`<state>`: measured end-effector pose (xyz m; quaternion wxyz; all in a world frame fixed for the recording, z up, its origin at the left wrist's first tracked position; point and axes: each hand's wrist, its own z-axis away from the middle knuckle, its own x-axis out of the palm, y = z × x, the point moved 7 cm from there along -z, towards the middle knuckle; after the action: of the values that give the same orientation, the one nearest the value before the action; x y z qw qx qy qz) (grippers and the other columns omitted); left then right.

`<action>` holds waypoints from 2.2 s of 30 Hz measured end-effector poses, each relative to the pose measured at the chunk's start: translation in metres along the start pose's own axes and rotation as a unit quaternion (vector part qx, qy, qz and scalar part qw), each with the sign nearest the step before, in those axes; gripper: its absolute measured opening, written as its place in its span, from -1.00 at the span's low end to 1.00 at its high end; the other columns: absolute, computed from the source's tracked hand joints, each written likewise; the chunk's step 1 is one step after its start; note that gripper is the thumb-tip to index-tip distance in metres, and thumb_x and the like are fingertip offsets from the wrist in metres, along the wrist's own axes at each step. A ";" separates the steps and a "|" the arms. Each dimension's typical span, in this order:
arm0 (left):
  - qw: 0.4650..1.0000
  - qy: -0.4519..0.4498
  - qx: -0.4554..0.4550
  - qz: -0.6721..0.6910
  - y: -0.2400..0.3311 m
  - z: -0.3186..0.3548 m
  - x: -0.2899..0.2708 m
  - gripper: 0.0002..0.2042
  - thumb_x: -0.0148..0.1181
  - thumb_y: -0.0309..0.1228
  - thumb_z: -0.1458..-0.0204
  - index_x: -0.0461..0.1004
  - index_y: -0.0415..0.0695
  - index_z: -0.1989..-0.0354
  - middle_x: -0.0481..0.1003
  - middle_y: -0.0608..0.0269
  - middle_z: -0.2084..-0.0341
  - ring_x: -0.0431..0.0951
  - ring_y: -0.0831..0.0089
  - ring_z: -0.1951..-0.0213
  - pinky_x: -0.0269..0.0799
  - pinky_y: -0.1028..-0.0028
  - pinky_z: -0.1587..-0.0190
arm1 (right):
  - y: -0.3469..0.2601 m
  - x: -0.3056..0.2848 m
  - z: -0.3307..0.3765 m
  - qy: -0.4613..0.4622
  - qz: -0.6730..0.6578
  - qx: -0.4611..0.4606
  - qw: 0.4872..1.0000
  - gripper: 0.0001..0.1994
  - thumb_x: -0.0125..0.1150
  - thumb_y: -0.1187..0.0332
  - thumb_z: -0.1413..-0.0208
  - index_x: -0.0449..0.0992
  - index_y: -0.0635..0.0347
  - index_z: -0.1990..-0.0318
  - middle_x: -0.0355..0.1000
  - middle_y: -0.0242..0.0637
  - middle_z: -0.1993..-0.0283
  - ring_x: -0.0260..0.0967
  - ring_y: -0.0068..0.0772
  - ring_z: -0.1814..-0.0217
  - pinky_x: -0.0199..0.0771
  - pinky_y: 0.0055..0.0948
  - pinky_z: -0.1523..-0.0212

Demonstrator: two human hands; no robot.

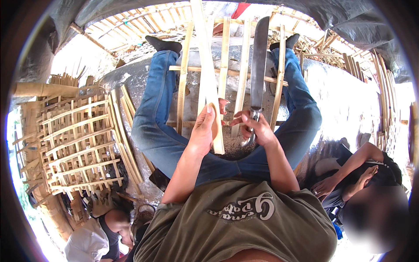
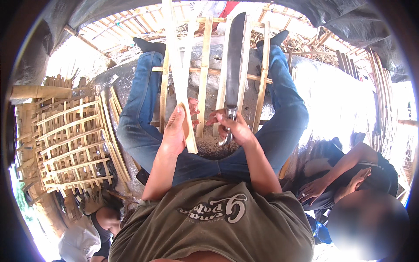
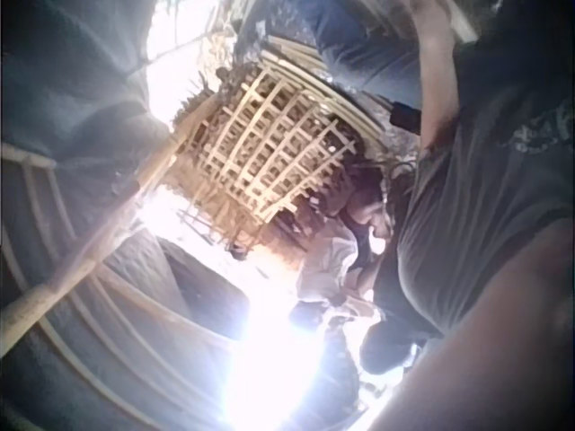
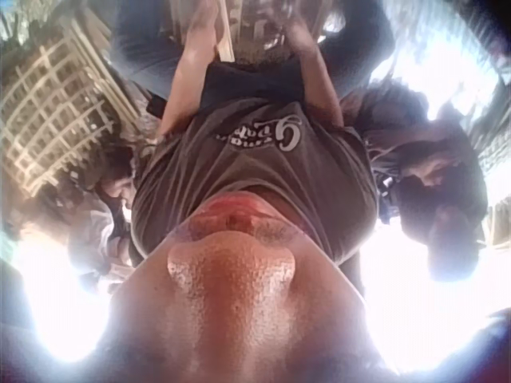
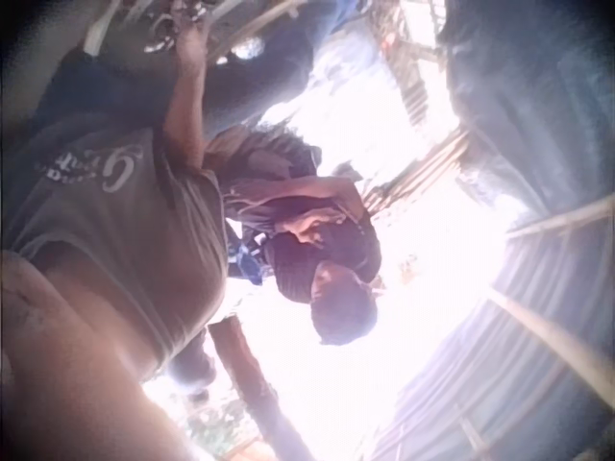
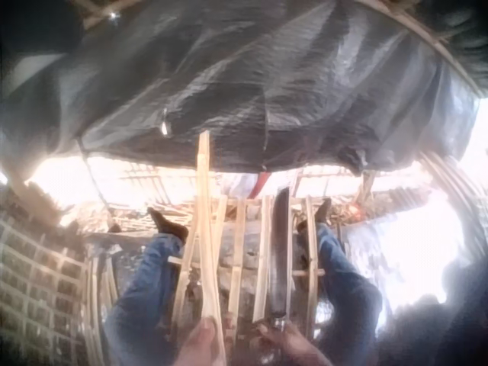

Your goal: The person sits on the ground and uses a wooden mallet to tap bamboo strips into a woven frame. They then use a curved knife to shave and trim the bamboo strips while continuing to assemble the lattice structure.

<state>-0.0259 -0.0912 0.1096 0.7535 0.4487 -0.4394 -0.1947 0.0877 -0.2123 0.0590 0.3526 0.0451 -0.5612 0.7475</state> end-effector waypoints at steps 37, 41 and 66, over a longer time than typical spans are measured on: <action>0.085 0.166 0.242 -0.952 0.254 -0.036 -0.042 -0.15 0.42 -0.32 0.06 0.10 0.08 -0.45 0.12 0.21 -0.39 0.06 0.19 -0.43 -0.05 -0.11 -0.45 | -0.003 -0.052 0.057 -0.166 -0.045 0.131 0.976 -0.43 0.38 0.30 -0.04 0.40 0.57 -0.11 0.46 -0.02 0.32 0.14 -0.71 0.70 0.03 -0.75 0.76; 0.185 0.010 0.185 -0.965 0.246 -0.056 -0.062 -0.33 0.49 -0.37 0.22 0.45 0.02 -0.20 0.26 0.22 -0.35 0.03 0.27 -0.46 -0.25 -0.15 -0.50 | -0.018 -0.063 0.061 -0.192 0.013 0.163 0.968 -0.46 0.37 0.30 -0.05 0.41 0.57 -0.08 0.50 -0.04 0.32 0.14 -0.73 0.71 0.01 -0.71 0.75; 0.681 -0.189 -0.443 -0.552 0.152 0.058 -0.141 -0.53 -0.08 -0.11 -0.36 0.45 -0.29 0.43 0.53 0.10 0.59 0.70 0.26 0.44 0.67 0.40 0.29 | -0.237 -0.183 0.049 0.081 0.459 0.019 0.885 -0.49 0.08 0.18 -0.28 0.38 0.30 -0.28 0.53 -0.14 -0.15 0.05 -0.86 0.69 0.10 -0.74 0.66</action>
<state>-0.1659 0.0555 0.1820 0.5211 0.1777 -0.1070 -0.8279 0.3455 -0.3137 0.1833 0.0136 -0.2716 -0.4740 0.8375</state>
